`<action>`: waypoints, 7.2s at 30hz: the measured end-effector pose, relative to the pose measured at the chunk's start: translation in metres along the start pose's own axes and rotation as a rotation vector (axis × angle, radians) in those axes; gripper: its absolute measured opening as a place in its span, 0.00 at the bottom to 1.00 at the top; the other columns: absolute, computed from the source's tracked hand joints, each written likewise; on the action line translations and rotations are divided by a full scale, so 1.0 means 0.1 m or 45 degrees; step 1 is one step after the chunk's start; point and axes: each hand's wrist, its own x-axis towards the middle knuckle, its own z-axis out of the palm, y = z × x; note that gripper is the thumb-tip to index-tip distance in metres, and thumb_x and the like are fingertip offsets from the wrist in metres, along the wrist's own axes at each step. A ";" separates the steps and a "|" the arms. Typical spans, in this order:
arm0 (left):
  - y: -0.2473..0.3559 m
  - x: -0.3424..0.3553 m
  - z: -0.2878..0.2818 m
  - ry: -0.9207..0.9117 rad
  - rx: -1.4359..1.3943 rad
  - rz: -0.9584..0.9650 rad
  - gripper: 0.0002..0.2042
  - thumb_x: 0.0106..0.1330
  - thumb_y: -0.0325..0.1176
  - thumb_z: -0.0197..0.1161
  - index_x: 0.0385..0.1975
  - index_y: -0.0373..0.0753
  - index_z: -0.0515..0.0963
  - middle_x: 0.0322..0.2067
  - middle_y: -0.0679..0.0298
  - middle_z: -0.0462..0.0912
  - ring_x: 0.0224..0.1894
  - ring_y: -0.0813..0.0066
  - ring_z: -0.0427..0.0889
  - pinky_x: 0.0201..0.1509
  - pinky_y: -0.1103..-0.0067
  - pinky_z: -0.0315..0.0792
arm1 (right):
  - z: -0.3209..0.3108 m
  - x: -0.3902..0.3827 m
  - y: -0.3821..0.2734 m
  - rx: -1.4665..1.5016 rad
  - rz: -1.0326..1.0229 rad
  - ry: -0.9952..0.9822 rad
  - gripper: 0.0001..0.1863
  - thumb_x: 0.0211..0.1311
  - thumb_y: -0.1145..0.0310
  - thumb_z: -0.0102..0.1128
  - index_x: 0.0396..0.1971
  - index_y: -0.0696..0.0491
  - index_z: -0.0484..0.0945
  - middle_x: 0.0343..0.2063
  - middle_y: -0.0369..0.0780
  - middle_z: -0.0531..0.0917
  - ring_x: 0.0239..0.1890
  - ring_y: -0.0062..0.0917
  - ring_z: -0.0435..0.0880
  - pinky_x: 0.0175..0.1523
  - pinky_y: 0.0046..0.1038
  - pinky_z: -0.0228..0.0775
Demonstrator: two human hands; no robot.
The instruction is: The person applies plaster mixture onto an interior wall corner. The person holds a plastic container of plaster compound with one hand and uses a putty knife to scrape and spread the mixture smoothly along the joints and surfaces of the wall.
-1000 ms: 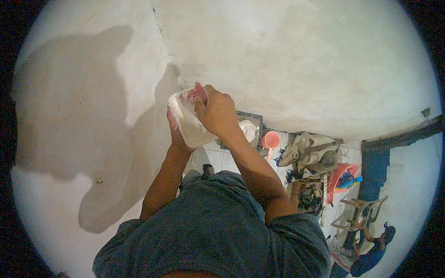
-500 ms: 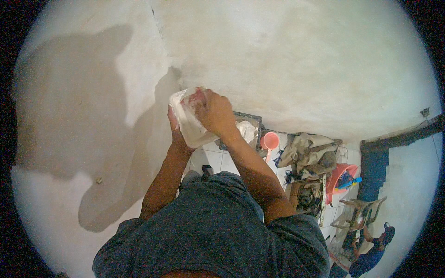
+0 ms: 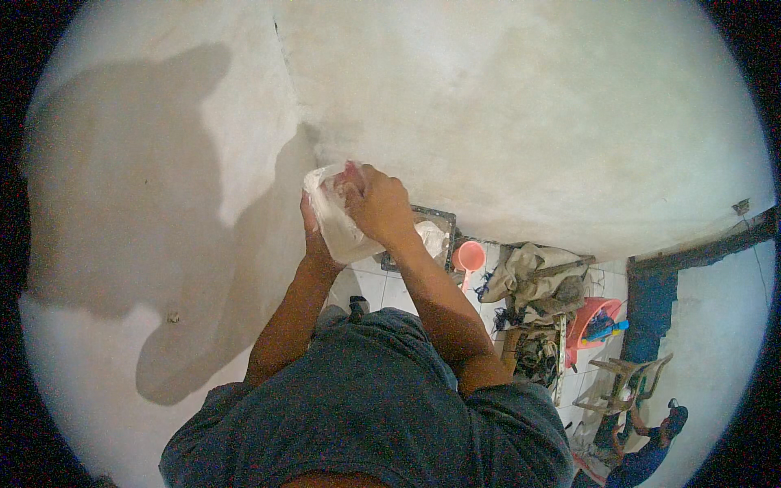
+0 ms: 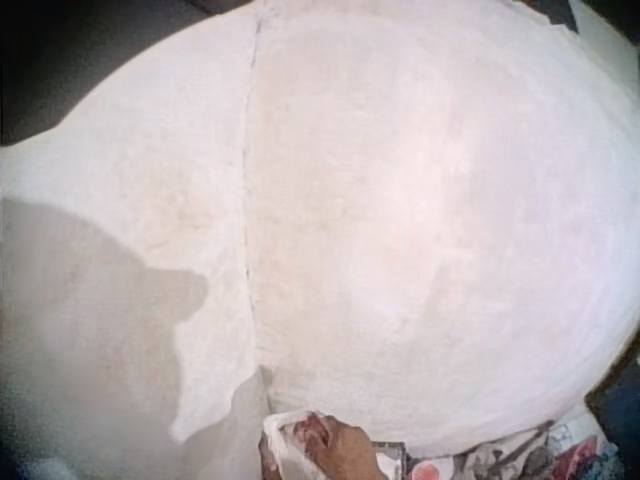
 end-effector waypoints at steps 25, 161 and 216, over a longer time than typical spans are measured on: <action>0.06 -0.02 0.21 -0.236 -0.188 0.041 0.29 0.67 0.60 0.39 0.58 0.45 0.66 0.54 0.62 0.72 0.57 0.64 0.71 0.63 0.66 0.64 | -0.12 0.10 -0.22 -0.065 0.051 -0.155 0.13 0.56 0.62 0.56 0.32 0.59 0.74 0.21 0.54 0.79 0.27 0.52 0.80 0.34 0.47 0.72; -0.12 0.01 0.41 0.000 -0.034 0.119 0.39 0.62 0.69 0.35 0.64 0.45 0.59 0.60 0.61 0.67 0.61 0.62 0.67 0.63 0.65 0.64 | -0.37 0.08 -0.34 -0.548 -0.165 -0.110 0.10 0.60 0.63 0.53 0.32 0.56 0.74 0.20 0.51 0.80 0.25 0.47 0.81 0.31 0.45 0.73; -0.14 0.13 0.19 0.040 -0.100 0.046 0.33 0.65 0.65 0.37 0.63 0.50 0.60 0.60 0.60 0.67 0.62 0.60 0.66 0.65 0.62 0.60 | -0.28 0.07 -0.39 -0.246 0.010 -0.147 0.11 0.54 0.67 0.58 0.33 0.57 0.76 0.21 0.52 0.80 0.26 0.49 0.80 0.34 0.42 0.73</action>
